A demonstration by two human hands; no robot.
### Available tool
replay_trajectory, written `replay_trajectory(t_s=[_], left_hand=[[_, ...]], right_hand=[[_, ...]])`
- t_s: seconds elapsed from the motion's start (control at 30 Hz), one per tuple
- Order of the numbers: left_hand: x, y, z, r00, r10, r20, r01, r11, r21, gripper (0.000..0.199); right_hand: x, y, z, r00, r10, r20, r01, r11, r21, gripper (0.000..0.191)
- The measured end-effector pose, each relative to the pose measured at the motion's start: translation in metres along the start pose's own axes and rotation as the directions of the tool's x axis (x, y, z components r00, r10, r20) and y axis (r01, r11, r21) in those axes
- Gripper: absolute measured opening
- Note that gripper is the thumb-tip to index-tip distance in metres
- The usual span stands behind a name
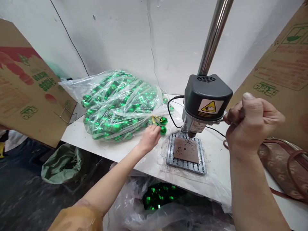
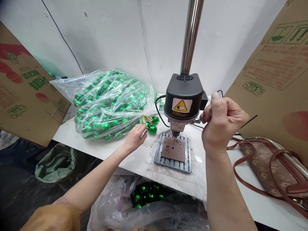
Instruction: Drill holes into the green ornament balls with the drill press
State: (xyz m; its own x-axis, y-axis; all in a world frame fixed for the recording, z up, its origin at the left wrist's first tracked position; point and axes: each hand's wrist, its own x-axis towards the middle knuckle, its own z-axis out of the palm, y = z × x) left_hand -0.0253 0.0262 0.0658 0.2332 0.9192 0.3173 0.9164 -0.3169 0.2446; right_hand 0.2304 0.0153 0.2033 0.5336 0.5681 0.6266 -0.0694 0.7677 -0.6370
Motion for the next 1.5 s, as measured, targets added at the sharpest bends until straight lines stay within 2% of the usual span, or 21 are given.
replay_trajectory(t_s=[0.07,0.13,0.23,0.3,0.33,0.37,0.4,0.43,0.47,0.5,0.53,0.57,0.6,0.7,0.87,1.03,1.1,1.2,1.37,1.5], left_hand=[[0.021,0.012,0.015,0.998,0.048,0.046,-0.046,0.997,-0.057,0.019],[0.039,0.016,0.03,0.996,-0.004,0.09,0.012,0.996,-0.09,0.026],[0.051,0.011,0.044,0.996,-0.039,0.086,0.048,0.993,-0.107,0.033],[0.049,0.009,0.045,0.995,-0.074,0.061,0.089,0.951,-0.296,0.038],[0.045,0.009,0.044,0.99,-0.121,0.067,0.139,0.867,-0.478,0.039],[0.041,0.011,0.041,0.978,-0.177,0.106,0.201,0.703,-0.682,0.039],[0.036,0.013,0.039,0.959,-0.223,0.174,0.261,0.459,-0.849,0.039],[0.031,0.017,0.037,0.936,-0.24,0.257,0.304,0.185,-0.934,0.039],[0.026,0.022,0.035,0.915,-0.23,0.333,0.331,-0.049,-0.942,0.038],[0.021,0.027,0.034,0.897,-0.21,0.389,0.343,-0.225,-0.912,0.037],[0.017,0.031,0.034,0.885,-0.195,0.423,0.344,-0.339,-0.876,0.035],[0.014,0.036,0.034,0.876,-0.188,0.444,0.344,-0.401,-0.849,0.033],[0.011,0.04,0.035,0.869,-0.188,0.458,0.349,-0.424,-0.836,0.033],[0.006,0.049,0.042,0.865,-0.184,0.466,0.369,-0.397,-0.841,0.042],[0.003,0.058,0.054,0.898,-0.198,0.392,0.313,-0.338,-0.888,0.047],[0.005,0.062,0.066,0.942,-0.21,0.261,0.26,-0.031,-0.965,0.056],[0.008,0.062,0.073,0.953,-0.199,0.23,0.243,0.042,-0.969,0.062],[0.011,0.061,0.084,0.961,-0.163,0.224,0.241,0.092,-0.966,0.067],[0.011,0.06,0.092,0.984,-0.053,0.171,0.177,0.179,-0.968,0.063],[0.012,0.061,0.096,0.987,0.015,0.157,0.152,0.179,-0.972,0.062]], right_hand=[[0.0,0.0,0.0,1.0,-0.005,-0.005,0.005,1.0,0.0,0.037],[0.0,0.001,-0.001,1.0,-0.011,-0.004,0.011,1.0,0.0,0.037],[0.0,0.001,-0.002,1.0,-0.013,0.011,0.013,1.0,-0.021,0.039],[0.0,0.001,-0.003,1.0,-0.007,0.027,0.009,0.999,-0.048,0.04],[0.0,0.0,-0.003,0.999,-0.003,0.032,0.005,0.998,-0.057,0.041],[0.0,0.0,-0.004,0.999,-0.001,0.033,0.003,0.998,-0.06,0.042],[0.0,0.0,-0.003,1.0,-0.002,0.028,0.003,0.998,-0.059,0.042],[0.0,0.0,-0.003,1.0,-0.004,0.021,0.005,0.999,-0.051,0.041],[0.0,0.0,-0.003,1.0,-0.006,0.014,0.006,0.999,-0.043,0.041],[0.0,0.0,-0.003,1.0,-0.007,0.009,0.007,0.999,-0.035,0.041],[0.0,0.0,-0.002,1.0,-0.007,0.006,0.008,1.0,-0.03,0.04],[0.0,0.001,-0.002,1.0,-0.007,0.006,0.007,1.0,-0.027,0.04],[0.0,0.001,-0.002,1.0,-0.006,0.009,0.007,1.0,-0.027,0.04],[0.001,0.002,-0.002,1.0,-0.01,0.016,0.011,1.0,-0.027,0.041],[0.002,0.004,-0.003,0.999,-0.025,0.025,0.025,1.0,-0.005,0.04],[0.003,0.007,-0.004,0.998,-0.046,0.047,0.046,0.999,-0.009,0.041],[0.003,0.008,-0.004,0.997,-0.053,0.058,0.055,0.998,-0.025,0.042],[0.003,0.007,-0.005,0.996,-0.06,0.069,0.063,0.997,-0.05,0.043],[0.003,0.007,-0.005,0.996,-0.062,0.071,0.066,0.996,-0.061,0.044],[0.002,0.007,-0.004,0.994,-0.082,0.069,0.085,0.995,-0.047,0.044]])
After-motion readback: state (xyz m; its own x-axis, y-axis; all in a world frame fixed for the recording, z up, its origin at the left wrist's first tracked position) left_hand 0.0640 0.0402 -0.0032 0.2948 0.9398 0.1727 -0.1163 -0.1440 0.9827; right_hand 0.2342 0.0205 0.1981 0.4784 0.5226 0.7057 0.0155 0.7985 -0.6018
